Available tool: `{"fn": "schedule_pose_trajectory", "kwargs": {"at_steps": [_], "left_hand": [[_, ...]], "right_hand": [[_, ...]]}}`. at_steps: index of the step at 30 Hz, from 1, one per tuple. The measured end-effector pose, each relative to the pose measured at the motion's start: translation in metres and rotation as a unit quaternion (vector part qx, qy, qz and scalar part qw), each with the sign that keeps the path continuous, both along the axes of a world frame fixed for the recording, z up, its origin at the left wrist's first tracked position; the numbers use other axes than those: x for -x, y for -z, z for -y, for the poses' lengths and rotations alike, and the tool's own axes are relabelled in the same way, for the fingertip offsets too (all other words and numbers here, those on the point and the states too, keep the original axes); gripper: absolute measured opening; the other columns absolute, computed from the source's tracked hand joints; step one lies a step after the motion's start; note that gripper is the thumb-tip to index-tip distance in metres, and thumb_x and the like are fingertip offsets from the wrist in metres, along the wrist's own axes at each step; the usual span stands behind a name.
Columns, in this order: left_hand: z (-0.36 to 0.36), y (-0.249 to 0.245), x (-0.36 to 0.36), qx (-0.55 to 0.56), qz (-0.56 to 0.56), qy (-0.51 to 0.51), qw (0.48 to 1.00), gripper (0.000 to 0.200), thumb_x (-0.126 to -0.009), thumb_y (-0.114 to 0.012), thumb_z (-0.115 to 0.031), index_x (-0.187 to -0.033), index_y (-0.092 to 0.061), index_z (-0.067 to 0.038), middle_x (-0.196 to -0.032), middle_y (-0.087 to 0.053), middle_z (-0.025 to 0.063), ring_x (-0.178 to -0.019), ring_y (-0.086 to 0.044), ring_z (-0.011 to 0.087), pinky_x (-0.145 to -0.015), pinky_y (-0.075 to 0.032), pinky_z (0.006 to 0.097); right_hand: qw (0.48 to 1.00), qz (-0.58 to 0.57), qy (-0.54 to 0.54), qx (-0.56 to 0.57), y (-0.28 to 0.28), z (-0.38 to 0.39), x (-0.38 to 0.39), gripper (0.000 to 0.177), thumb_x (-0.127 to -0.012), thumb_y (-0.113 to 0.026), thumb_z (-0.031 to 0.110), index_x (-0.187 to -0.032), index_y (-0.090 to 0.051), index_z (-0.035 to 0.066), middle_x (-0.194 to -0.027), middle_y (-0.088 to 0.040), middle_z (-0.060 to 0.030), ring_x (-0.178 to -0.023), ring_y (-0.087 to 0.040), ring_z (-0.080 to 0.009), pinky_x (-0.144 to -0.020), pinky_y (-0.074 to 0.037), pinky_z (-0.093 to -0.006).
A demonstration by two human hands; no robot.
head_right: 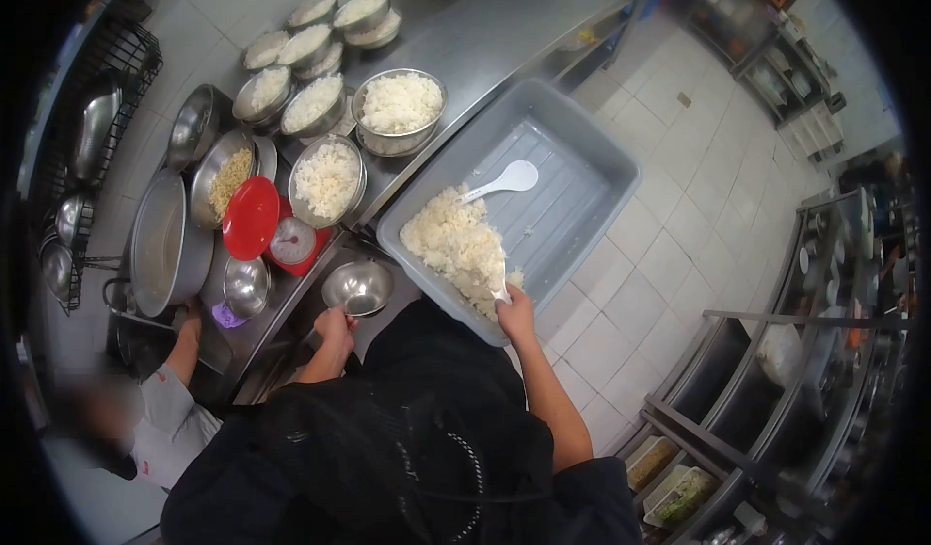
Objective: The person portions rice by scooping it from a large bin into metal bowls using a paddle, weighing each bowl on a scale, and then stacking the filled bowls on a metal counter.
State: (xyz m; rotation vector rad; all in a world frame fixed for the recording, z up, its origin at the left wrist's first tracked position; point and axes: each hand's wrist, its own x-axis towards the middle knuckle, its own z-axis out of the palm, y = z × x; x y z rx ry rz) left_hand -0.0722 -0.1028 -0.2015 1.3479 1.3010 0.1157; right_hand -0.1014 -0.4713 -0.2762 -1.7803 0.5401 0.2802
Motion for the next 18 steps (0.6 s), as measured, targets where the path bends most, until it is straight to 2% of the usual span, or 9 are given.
{"fn": "schedule_pose_trajectory", "kwargs": {"at_steps": [2, 5, 7, 8, 10, 11, 14, 15, 18], "left_hand": [[0.009, -0.016, 0.008, 0.013, 0.064, 0.086, 0.994, 0.009, -0.082, -0.061, 0.003, -0.079, -0.054, 0.0, -0.065, -0.057, 0.0089, -0.044, -0.053, 0.0163, -0.038, -0.047, 0.0298], [0.036, -0.013, -0.008, -0.041, 0.114, 0.193, 0.974, 0.017, -0.082, -0.063, 0.001, -0.071, -0.051, -0.002, -0.061, -0.055, 0.0069, -0.046, -0.056, 0.0166, -0.04, -0.047, 0.0296], [0.064, -0.017, -0.032, -0.071, 0.147, 0.276, 0.947, 0.019, -0.082, -0.065, 0.0, -0.069, -0.051, -0.002, -0.061, -0.055, 0.0067, -0.047, -0.059, 0.0166, -0.04, -0.047, 0.0302], [0.078, -0.019, -0.044, -0.067, 0.151, 0.308, 0.937, 0.02, -0.082, -0.065, 0.0, -0.068, -0.051, -0.002, -0.061, -0.056, 0.0068, -0.048, -0.06, 0.0166, -0.041, -0.047, 0.0307], [0.102, -0.014, -0.065, -0.018, 0.145, 0.324, 0.935, 0.019, -0.082, -0.065, 0.0, -0.068, -0.051, -0.002, -0.062, -0.057, 0.0069, -0.049, -0.059, 0.0161, -0.041, -0.047, 0.0313], [0.109, -0.011, -0.073, 0.028, 0.137, 0.343, 0.929, 0.019, -0.081, -0.065, 0.0, -0.068, -0.052, -0.002, -0.062, -0.057, 0.007, -0.049, -0.059, 0.0156, -0.041, -0.047, 0.032], [0.118, 0.014, -0.093, 0.054, 0.122, 0.322, 0.937, 0.013, -0.083, -0.065, -0.001, -0.073, -0.056, -0.001, -0.062, -0.057, 0.0069, -0.05, -0.058, 0.0166, -0.046, -0.051, 0.0308], [0.113, 0.012, -0.095, 0.018, 0.092, 0.345, 0.934, 0.01, -0.082, -0.064, 0.0, -0.074, -0.057, -0.001, -0.066, -0.059, 0.0075, -0.053, -0.059, 0.0169, -0.045, -0.049, 0.0319], [0.077, 0.065, -0.097, -0.017, 0.117, 0.375, 0.919, 0.005, -0.082, -0.063, 0.0, -0.078, -0.06, 0.0, -0.072, -0.062, 0.0081, -0.056, -0.06, 0.0168, -0.047, -0.048, 0.0317]], "right_hand": [[0.999, 0.031, 0.003, 0.032, 0.0, 0.005, 0.0, 0.047, -0.083, -0.058, 0.002, -0.13, -0.066, 0.001, -0.088, -0.07, -0.0078, -0.076, -0.064, -0.0164, -0.07, -0.053, -0.0334], [0.993, 0.075, 0.026, 0.084, -0.042, 0.003, -0.006, 0.046, -0.084, -0.059, 0.004, -0.129, -0.066, 0.002, -0.095, -0.072, -0.0109, -0.089, -0.068, -0.0222, -0.08, -0.053, -0.0372], [0.981, 0.104, -0.003, 0.161, -0.081, -0.005, -0.014, 0.05, -0.083, -0.062, 0.009, -0.133, -0.064, 0.009, -0.119, -0.07, -0.022, -0.108, -0.068, -0.0384, -0.092, -0.053, -0.0448], [0.981, 0.104, -0.005, 0.165, -0.098, -0.012, -0.019, 0.05, -0.083, -0.062, 0.009, -0.133, -0.064, 0.009, -0.119, -0.07, -0.022, -0.108, -0.068, -0.0384, -0.092, -0.053, -0.0448], [0.935, 0.17, -0.112, 0.292, -0.126, -0.028, -0.029, 0.051, -0.085, -0.059, 0.005, -0.135, -0.061, 0.013, -0.11, -0.07, -0.0166, -0.098, -0.068, -0.0386, -0.085, -0.054, -0.0474], [0.9, 0.171, -0.152, 0.371, -0.137, -0.037, -0.035, 0.052, -0.083, -0.056, 0.002, -0.133, -0.062, 0.016, -0.1, -0.066, -0.0139, -0.09, -0.067, -0.0362, -0.076, -0.054, -0.0482], [0.865, 0.156, -0.183, 0.44, -0.151, -0.041, -0.047, 0.05, -0.083, -0.054, 0.002, -0.129, -0.064, 0.019, -0.096, -0.064, -0.012, -0.086, -0.065, -0.0353, -0.072, -0.053, -0.0481], [0.866, 0.149, -0.158, 0.451, -0.154, -0.034, -0.048, 0.051, -0.08, -0.056, 0.003, -0.129, -0.064, 0.017, -0.096, -0.064, -0.0122, -0.086, -0.066, -0.0343, -0.07, -0.053, -0.0482], [0.861, 0.071, -0.117, 0.49, -0.145, 0.008, -0.053, 0.052, -0.079, -0.061, 0.007, -0.131, -0.061, 0.01, -0.1, -0.067, -0.0117, -0.088, -0.069, -0.0336, -0.071, -0.055, -0.0452]]}}
